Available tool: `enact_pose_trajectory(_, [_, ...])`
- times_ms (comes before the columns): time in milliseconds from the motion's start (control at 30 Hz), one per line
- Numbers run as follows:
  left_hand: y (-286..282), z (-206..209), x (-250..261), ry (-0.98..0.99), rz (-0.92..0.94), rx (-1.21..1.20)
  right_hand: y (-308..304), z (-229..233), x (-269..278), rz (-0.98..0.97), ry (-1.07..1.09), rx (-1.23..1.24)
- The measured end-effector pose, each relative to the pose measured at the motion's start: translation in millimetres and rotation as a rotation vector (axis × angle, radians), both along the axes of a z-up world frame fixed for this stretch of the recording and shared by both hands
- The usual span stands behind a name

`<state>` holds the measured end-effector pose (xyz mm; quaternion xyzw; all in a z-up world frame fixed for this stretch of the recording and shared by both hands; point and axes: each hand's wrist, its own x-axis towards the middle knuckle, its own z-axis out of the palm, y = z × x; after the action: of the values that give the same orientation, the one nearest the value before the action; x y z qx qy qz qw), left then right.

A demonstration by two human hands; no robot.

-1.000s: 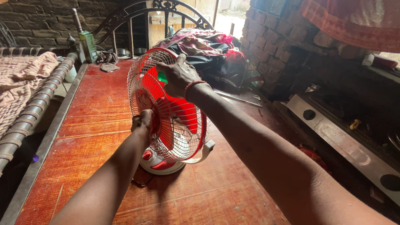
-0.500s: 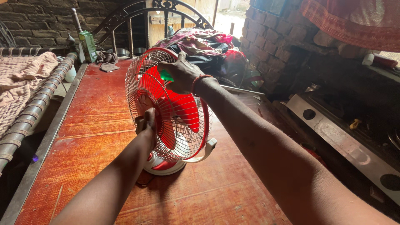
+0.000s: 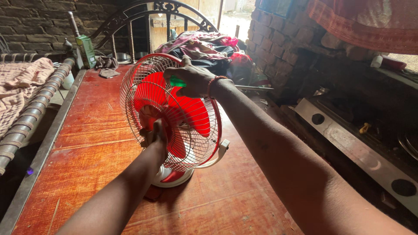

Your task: The person reassembles a red and white electric fan by hand, aligning and securing the front wire cage onto the fan head. The person rotates the fan head to check alignment and ensures the cage is properly seated.

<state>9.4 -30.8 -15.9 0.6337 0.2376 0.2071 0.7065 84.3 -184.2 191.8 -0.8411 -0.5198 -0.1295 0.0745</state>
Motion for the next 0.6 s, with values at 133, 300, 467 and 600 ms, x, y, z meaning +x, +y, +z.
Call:
enact_pose_trajectory(133, [-6, 0, 5, 0.023, 0.015, 0.028, -4, -1, 10, 0.064, 0.058, 0.037])
enact_pose_trajectory(300, [-13, 2, 10, 0.055, 0.051, 0.06, -21, -4, 28, 0.175, 0.003, 0.028])
enact_pose_trajectory(467, [-22, 12, 16, 0.091, 0.11, 0.107, -30, -15, 47, 0.243, -0.046, 0.065])
enact_pose_trajectory(600, [-29, 18, 18, 0.112, 0.152, 0.139, -29, -20, 51, 0.213, 0.063, 0.071])
